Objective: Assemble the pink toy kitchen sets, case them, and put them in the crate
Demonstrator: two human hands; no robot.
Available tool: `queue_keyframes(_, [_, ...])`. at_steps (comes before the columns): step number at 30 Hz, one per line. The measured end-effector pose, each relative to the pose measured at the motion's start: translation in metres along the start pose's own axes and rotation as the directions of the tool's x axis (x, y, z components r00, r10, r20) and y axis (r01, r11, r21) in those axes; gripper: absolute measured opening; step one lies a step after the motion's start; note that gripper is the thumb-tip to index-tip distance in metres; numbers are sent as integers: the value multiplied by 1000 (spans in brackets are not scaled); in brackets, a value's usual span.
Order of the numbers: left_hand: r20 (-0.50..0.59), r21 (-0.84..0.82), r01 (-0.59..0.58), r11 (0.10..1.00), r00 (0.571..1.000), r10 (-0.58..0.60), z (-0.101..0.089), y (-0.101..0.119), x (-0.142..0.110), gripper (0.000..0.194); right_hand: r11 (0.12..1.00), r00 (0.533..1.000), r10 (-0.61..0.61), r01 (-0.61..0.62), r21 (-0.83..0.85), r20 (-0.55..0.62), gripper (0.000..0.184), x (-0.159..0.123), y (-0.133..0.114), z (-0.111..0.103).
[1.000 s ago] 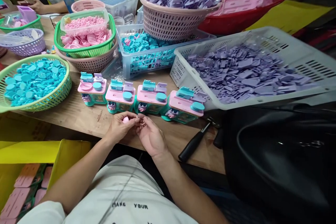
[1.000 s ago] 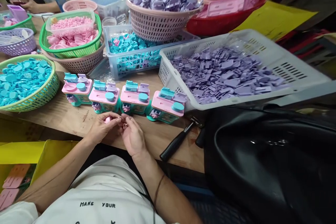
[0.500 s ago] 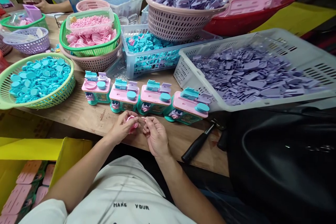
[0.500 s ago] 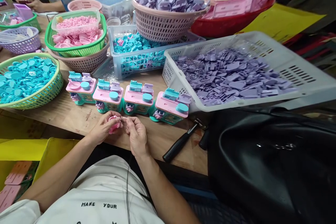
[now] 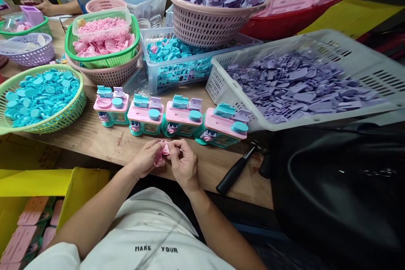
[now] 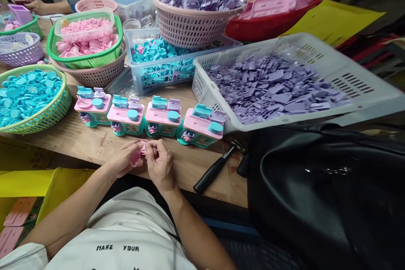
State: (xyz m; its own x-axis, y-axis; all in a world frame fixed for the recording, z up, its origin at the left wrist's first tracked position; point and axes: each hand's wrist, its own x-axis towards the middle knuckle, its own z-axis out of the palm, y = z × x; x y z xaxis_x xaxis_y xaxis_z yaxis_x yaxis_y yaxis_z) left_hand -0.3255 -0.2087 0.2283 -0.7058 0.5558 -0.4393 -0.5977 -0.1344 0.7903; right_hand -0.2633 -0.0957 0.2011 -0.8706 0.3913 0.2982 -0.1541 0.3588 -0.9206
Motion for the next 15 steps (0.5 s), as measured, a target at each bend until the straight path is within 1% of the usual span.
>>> queue_keyframes(1, [3,21,-17,1000,1000,17,-1,-2,1,46,1000,1000,-4,4,-8,-5,19,1,1,-1])
queue_keyframes(3, [-26,104,-89,991,995,92,-4,-6,2,48,998,999,-41,40,-49,-26,19,3,2,-2])
queue_keyframes(5, [-61,229,-185,956,977,204,-6,-10,4,45,988,993,-107,102,-116,-41,21,4,1,-2])
queue_keyframes(6, [-68,312,-233,921,961,267,-7,-11,5,40,981,990,-137,130,-142,-39,21,4,0,-2])
queue_keyframes(8, [-54,493,-313,812,920,388,-7,-11,5,28,970,983,-180,173,-171,-23,21,5,-2,-2])
queue_keyframes(10, [-11,652,-352,672,881,472,-7,-11,4,21,962,978,-207,201,-183,-15,20,5,-4,-2])
queue_keyframes(13, [56,794,-370,483,835,548,-6,-11,3,19,958,978,-208,201,-207,-13,20,5,-5,-2])
queue_keyframes(15, [91,844,-373,384,807,583,-6,-12,2,18,955,980,-200,191,-227,-17,21,5,-4,-2])
